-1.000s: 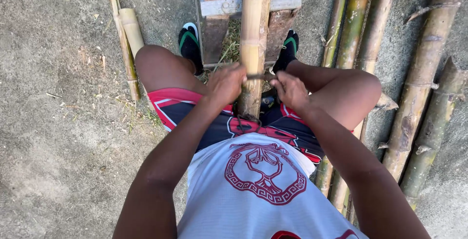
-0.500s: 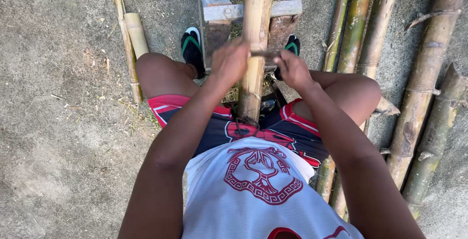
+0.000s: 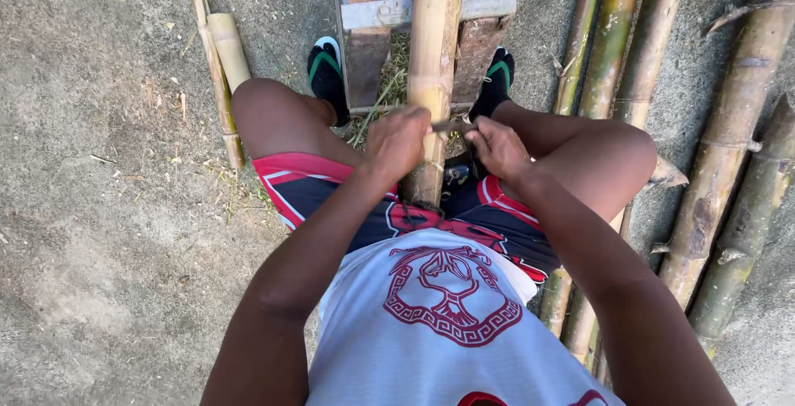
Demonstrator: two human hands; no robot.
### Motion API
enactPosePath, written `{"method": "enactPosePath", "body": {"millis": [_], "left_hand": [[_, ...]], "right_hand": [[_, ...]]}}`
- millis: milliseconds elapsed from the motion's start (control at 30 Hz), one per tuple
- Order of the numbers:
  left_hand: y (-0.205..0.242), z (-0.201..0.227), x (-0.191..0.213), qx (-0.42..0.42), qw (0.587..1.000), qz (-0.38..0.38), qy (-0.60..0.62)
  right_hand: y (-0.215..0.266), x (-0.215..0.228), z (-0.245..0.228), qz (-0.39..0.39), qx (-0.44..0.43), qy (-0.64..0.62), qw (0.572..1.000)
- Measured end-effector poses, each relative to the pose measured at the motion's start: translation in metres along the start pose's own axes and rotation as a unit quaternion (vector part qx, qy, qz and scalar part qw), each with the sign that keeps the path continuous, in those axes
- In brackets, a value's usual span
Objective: The recorder is using a curved blade to scrape the outer layer or nodes of a bamboo pole held between their legs and a wooden support.
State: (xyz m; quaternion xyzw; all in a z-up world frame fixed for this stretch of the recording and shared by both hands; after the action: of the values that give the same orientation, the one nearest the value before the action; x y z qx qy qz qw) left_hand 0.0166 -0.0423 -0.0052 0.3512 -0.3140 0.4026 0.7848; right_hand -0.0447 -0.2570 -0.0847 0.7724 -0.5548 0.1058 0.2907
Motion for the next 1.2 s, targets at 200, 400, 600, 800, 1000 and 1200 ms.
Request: {"method": "enactPosePath", "body": {"millis": [200,400,600,800,1000,1200], "left_hand": [[0.061,-0.003,-0.011,0.028,0.994,-0.002,0.105],[-0.005,-0.015,0.01,0.026,0.999,-0.003,0.04],[-0.051,-0.002,0.05,-0.031,0.994,0.1,0.006],[-0.003,-0.01,0.009,-0.044,0.998,0.031,0.015],[0.052,-0.003,-0.004,0.014,0.995,0.008,0.103],[-0.014,-0.014,0.019,0.002,0.998,0.051,0.045]], "right_hand": [[0.023,0.001,-0.017,-0.109,0.136,0.086,0.981],[-0.019,0.024,-0.021,-0.034,0.089,0.092,0.991],[-0.043,0.025,-0.03,0.113,0.071,0.122,0.984],[0.001,0.007,-0.019,0.042,0.032,0.107,0.993],[0.02,0.024,-0.049,-0.07,0.14,0.089,0.984],[-0.026,0.031,-0.033,-0.018,0.031,0.165,0.986]]}}
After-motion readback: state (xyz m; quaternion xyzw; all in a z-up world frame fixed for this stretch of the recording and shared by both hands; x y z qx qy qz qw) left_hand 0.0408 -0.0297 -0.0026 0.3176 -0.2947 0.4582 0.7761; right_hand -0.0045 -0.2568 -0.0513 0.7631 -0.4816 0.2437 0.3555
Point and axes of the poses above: each hand's wrist, its own y-axis away from the middle knuckle, its own x-axis out of the back of the hand, z = x × y, the point moved 4 cm from there along -y, towards the middle knuckle, and after that the axes turned 4 degrees about x, right-handed, at the moved point
